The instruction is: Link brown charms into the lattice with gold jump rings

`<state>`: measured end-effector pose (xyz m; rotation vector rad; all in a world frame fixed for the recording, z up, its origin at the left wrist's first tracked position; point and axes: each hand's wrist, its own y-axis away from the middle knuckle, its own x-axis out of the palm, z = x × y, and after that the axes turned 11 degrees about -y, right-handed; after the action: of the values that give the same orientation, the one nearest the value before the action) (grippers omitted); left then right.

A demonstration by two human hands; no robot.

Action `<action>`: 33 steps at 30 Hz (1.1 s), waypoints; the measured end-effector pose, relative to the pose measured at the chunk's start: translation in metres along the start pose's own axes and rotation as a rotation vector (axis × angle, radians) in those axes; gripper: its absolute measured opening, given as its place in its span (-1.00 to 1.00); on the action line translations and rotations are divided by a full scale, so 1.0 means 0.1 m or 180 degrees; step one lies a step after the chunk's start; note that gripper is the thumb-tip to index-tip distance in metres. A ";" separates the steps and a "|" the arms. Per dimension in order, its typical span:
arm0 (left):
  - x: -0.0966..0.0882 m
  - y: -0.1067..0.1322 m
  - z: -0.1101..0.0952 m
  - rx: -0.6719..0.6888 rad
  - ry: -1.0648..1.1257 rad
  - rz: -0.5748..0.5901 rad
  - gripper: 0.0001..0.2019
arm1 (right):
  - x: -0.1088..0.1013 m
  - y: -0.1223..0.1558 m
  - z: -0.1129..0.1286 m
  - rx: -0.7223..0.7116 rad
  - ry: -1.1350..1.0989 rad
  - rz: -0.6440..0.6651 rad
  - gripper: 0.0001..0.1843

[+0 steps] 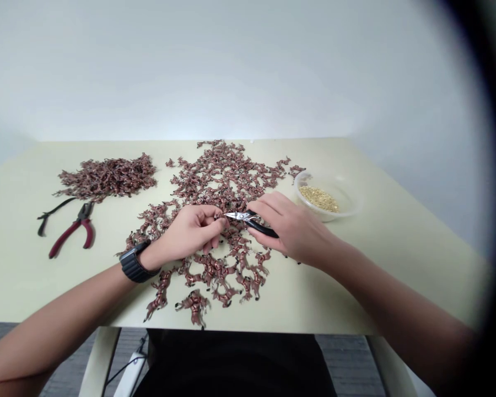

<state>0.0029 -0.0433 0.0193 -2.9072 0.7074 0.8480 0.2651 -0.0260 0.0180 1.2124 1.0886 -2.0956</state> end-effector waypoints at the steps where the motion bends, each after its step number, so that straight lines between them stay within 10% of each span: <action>1: 0.00 0.00 0.00 -0.0004 0.0007 -0.0001 -0.74 | 0.00 0.00 0.00 -0.0006 -0.0010 0.0003 -0.66; 33: 0.05 0.00 -0.04 0.0365 -0.0579 -0.0237 -0.61 | 0.04 0.00 0.03 0.0177 0.0000 0.0001 -0.66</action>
<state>0.0086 -0.0463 0.0204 -2.6942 0.6074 1.0113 0.2623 -0.0285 0.0154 1.2386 1.0365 -2.1386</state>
